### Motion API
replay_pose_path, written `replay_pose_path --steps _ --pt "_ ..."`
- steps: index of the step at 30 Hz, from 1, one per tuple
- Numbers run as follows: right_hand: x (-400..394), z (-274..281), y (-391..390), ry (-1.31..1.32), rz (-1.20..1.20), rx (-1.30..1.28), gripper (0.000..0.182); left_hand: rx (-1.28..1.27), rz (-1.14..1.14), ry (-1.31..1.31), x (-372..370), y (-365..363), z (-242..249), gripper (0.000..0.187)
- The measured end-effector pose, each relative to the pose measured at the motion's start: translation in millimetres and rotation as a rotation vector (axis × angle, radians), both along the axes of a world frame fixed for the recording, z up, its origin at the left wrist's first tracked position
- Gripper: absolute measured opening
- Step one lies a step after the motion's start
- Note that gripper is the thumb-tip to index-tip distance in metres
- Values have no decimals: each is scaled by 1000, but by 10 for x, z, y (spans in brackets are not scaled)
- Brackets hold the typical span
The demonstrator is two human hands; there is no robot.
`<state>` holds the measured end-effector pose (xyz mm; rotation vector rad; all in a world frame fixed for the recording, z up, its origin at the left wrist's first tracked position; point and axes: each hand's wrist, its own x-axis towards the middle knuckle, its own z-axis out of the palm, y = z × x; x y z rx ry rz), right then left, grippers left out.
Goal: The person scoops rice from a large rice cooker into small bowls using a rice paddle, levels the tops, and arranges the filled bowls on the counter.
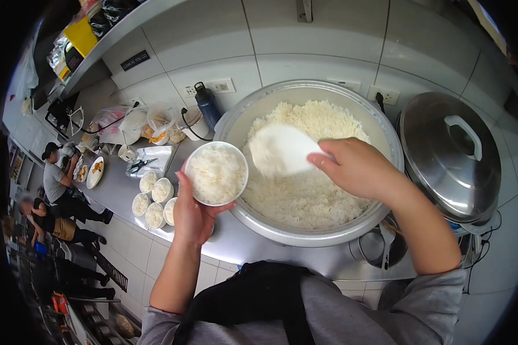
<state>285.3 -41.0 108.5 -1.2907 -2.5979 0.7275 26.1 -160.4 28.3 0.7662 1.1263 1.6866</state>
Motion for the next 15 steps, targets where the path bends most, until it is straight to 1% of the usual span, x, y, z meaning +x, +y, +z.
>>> replay_pose_path --steps 1,2,3,4,5,7,8,10,11,13,14,15 --pt "-44 -62 -32 63 9 176 27 25 -28 -7 34 0 -1 60" --pt "-130 -178 -86 66 8 191 27 50 -59 -15 61 4 -1 59" --pt "-251 -315 -162 152 25 402 30 59 -85 -23 70 6 -6 58" --pt "-359 -404 -264 239 45 613 38 76 -85 -21 92 2 1 58" --pt "-456 -446 -397 241 51 629 38 86 -103 -8 113 -6 12 59" --pt "-614 -519 -660 45 151 689 55 68 -128 34 113 -36 44 59" --pt "-639 -513 -741 24 171 603 60 81 -119 33 99 -59 44 59" --pt "-584 -376 -722 133 208 523 56 55 -144 28 49 -104 10 59" --pt "-561 -253 -730 132 214 534 56 60 -160 36 15 -126 -8 59" --pt "-531 -26 -784 341 132 376 50 68 -166 27 -21 -166 -2 60" --pt "-555 -45 -798 335 133 382 50 68 -174 18 -23 -182 -4 60" --pt "-588 -115 -804 223 160 454 47 76 -178 14 -20 -196 -12 60"
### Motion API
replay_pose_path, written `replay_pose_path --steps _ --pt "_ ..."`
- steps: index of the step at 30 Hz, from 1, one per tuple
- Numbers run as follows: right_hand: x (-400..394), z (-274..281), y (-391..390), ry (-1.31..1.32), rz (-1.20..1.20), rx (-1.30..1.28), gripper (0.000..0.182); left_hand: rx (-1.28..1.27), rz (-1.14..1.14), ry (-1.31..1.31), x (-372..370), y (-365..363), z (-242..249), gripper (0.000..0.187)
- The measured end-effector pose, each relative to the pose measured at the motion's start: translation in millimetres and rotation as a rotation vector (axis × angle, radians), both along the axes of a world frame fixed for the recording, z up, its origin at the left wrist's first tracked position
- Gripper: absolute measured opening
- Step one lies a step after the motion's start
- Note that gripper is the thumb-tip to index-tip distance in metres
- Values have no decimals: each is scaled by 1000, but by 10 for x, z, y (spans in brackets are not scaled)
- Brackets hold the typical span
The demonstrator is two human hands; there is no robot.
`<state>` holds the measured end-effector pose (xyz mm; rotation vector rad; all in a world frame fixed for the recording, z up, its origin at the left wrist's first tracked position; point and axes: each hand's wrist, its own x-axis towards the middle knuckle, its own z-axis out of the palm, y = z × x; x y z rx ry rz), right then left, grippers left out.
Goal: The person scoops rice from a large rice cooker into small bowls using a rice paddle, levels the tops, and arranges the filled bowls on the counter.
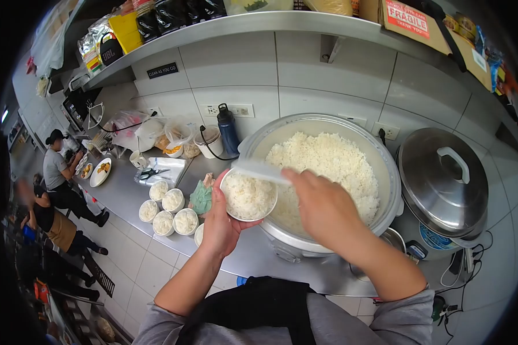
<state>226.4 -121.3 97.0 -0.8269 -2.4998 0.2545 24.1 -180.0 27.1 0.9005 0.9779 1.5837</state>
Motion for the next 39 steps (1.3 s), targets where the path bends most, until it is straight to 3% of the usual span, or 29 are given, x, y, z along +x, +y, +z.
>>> replay_pose_path --steps 3,7,9,11,13,16,20,23,26,31,33,35,36,37,39 --pt "-87 -116 -88 -95 -32 135 44 17 0 -38 -21 -31 -17 59" --pt "-28 127 18 114 -155 11 45 4 -74 -70 -124 -111 -1 61" --pt "-57 98 187 -10 -285 332 45 -1 -119 -67 -175 -145 6 62" --pt "-111 95 160 -117 -329 407 43 16 -141 8 -225 -161 -4 62" --pt "-147 74 122 -431 -321 614 42 33 -119 44 -251 -176 -9 60" --pt "-29 -19 274 -634 -496 617 42 41 -107 48 -319 -243 32 58" --pt "104 12 221 -477 -576 482 45 -6 -171 -155 -588 -366 -57 57" --pt "255 -136 147 -378 -701 227 44 -68 -100 -233 -984 -592 -338 55" --pt "409 -362 -46 -307 -765 35 47 -102 130 -251 -1500 -961 -639 56" --pt "870 -931 -95 11 -714 1 45 -125 675 -195 -2627 -1499 -1453 57" --pt "1213 -1276 67 75 -753 96 43 -233 984 -193 -3070 -1649 -1793 55" --pt "1390 -1568 248 330 -681 117 44 -273 1077 -197 -3450 -1693 -2100 53" --pt "1529 -1562 344 106 -736 155 43 -330 1116 -205 -3602 -1684 -2225 52" --pt "1381 -1420 311 119 -708 159 43 -316 1144 -208 -3723 -1641 -2321 52" --pt "821 -1043 -59 -159 -815 239 41 -378 1160 -223 -3890 -1490 -2459 50"
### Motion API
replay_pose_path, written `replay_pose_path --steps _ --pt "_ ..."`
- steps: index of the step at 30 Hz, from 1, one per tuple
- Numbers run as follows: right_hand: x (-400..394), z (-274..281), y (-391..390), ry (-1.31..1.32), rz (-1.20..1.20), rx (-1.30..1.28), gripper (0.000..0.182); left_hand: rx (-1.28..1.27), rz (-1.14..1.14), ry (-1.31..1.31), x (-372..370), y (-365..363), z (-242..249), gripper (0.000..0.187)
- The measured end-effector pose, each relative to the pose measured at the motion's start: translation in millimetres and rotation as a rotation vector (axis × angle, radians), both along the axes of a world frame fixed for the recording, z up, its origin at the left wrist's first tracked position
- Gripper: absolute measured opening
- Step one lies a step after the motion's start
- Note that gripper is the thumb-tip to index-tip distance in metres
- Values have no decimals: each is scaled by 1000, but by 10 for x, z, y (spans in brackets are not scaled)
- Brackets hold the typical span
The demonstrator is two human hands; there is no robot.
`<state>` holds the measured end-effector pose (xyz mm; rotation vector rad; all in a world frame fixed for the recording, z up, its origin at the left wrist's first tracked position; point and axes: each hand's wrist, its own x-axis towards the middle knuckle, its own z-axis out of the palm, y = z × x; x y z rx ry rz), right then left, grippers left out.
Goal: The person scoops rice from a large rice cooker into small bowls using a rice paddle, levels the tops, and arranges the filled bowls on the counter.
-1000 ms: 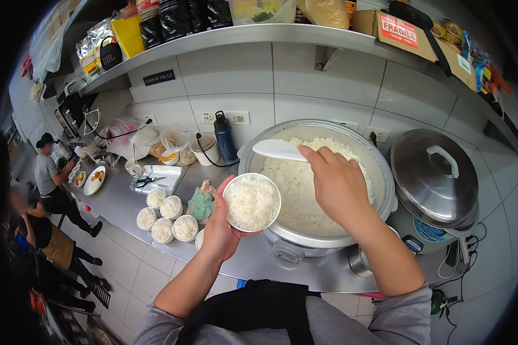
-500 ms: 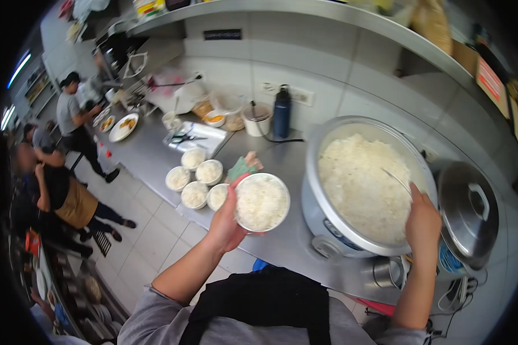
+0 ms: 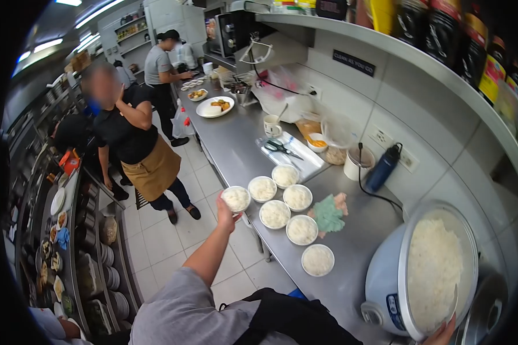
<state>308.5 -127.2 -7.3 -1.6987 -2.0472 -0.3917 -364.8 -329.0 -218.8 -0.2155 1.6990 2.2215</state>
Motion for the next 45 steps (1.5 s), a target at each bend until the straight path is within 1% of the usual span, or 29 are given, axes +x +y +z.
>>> replay_pose_path --steps 1,3,4,5,6,8,10,12,13,15,19,21,22,24,25,27,29,30,31,33,34,35,36,38,39,40,42,43,45 --pt "-234 152 -88 125 -100 -103 40 8 11 3 -38 76 -12 50" --pt "-183 33 -15 70 -111 -75 40 -8 82 -91 -96 195 -51 48" --pt "-173 -4 18 15 -133 -52 41 -1 84 -90 -236 259 -266 48" --pt "-239 28 17 16 -130 -47 41 -5 149 106 -436 347 -623 49" --pt "-318 76 -19 30 -153 -85 41 -13 215 300 -492 364 -655 51" --pt "-416 119 -46 44 -175 -124 42 -65 254 230 -596 445 -707 51" --pt "-456 137 -63 -4 -203 -85 42 -114 283 159 -613 559 -571 52" --pt "-475 139 -56 -10 -216 -90 42 -373 287 107 -622 693 -413 57" --pt "-487 141 -50 -19 -222 -98 42 -371 284 109 -586 735 -276 57" --pt "-561 196 -94 9 -217 -105 41 -550 153 42 -516 785 -87 63" --pt "-671 274 -156 69 -220 -137 40 -508 27 32 -726 740 -337 69" --pt "-744 331 -205 80 -241 -161 40 -317 7 20 -839 671 -436 67" --pt "-759 346 -208 95 -262 -182 40 -316 10 22 -844 584 -364 67" --pt "-711 323 -191 100 -226 -174 40 -426 -88 410 -817 389 -146 63" --pt "-686 313 -183 102 -194 -168 39 -502 -20 493 -782 338 123 57" --pt "-671 302 -176 109 -156 -142 39 -368 -101 689 -815 117 748 52" --pt "-702 336 -199 120 -119 -119 39 -159 -214 655 -957 -129 1338 46" --pt "-765 398 -230 136 -118 -143 39 -130 -210 739 -1047 -261 1605 41" --pt "-791 429 -246 154 -118 -169 38 -194 -192 824 -1039 -406 1948 38" --pt "-755 390 -226 166 -95 -151 38 -331 -203 1009 -1288 -675 2356 39" --pt "-739 369 -211 171 -68 -130 38 -256 -193 826 -1084 -712 2695 41" --pt "-730 360 -193 182 -69 -132 38 -200 -275 788 -1022 -779 2906 42" --pt "-722 359 -175 187 -64 -145 38 -145 -356 747 -1028 -865 3043 44" --pt "-733 385 -167 201 -61 -158 38 -205 -500 747 -1183 -1134 3212 46" --pt "-749 413 -187 219 -50 -159 38 -118 -462 744 -1179 -1201 3261 48" --pt "-753 418 -208 238 -39 -162 38 -124 -466 751 -1156 -1207 3250 48" --pt "-692 364 -170 245 -23 -160 38 -233 -430 913 -1037 -1182 3216 49" --pt "-674 352 -161 242 -5 -150 38 -157 -371 895 -983 -1162 3239 50" --pt "-660 347 -165 260 12 -156 38 -128 -398 914 -973 -1187 3237 50"
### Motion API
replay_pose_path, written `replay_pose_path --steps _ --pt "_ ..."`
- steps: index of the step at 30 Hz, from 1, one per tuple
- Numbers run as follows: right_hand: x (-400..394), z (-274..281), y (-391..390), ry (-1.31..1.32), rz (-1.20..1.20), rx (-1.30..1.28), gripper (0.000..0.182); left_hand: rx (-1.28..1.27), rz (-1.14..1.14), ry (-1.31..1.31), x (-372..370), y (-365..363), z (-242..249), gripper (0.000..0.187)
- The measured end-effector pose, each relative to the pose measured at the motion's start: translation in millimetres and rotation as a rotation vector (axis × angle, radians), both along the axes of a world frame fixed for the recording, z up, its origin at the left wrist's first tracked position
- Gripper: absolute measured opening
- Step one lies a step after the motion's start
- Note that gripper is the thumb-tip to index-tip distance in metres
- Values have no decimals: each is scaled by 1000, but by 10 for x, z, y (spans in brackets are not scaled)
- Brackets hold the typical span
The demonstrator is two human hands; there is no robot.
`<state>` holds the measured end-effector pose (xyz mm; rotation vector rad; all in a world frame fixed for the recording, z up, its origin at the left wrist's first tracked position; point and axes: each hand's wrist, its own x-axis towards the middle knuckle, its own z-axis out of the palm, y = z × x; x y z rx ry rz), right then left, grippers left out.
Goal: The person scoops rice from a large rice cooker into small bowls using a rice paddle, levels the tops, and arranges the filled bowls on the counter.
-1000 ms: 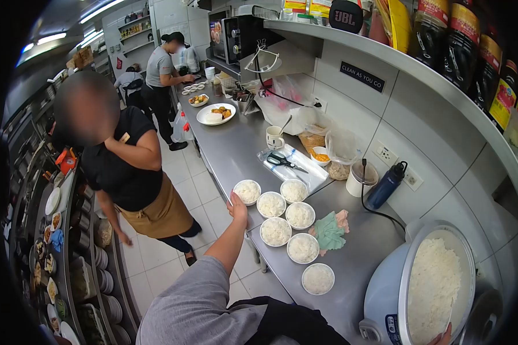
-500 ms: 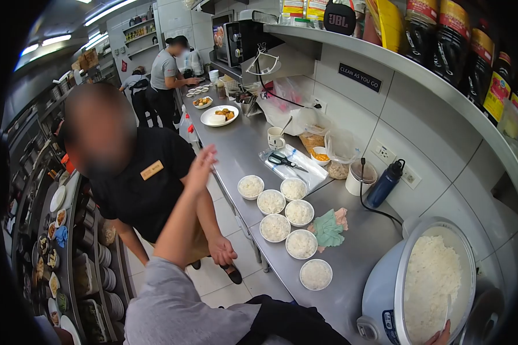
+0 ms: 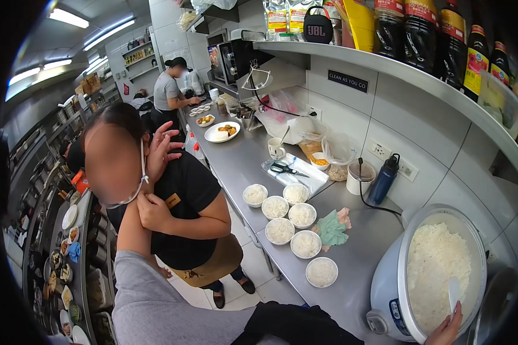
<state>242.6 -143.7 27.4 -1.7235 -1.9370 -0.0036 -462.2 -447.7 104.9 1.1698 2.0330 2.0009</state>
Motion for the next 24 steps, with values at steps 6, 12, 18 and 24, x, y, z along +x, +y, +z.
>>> replay_pose_path --steps 6,12,18,24 --pt "408 -444 342 29 96 79 44 -57 -41 131 104 -221 -86 48" --pt "462 -554 405 39 90 173 47 -117 72 218 55 -438 -74 47" --pt "210 -89 171 101 101 181 46 -157 65 89 65 -414 -46 50" --pt "275 12 13 196 103 128 37 -132 -123 -50 811 384 -174 51"
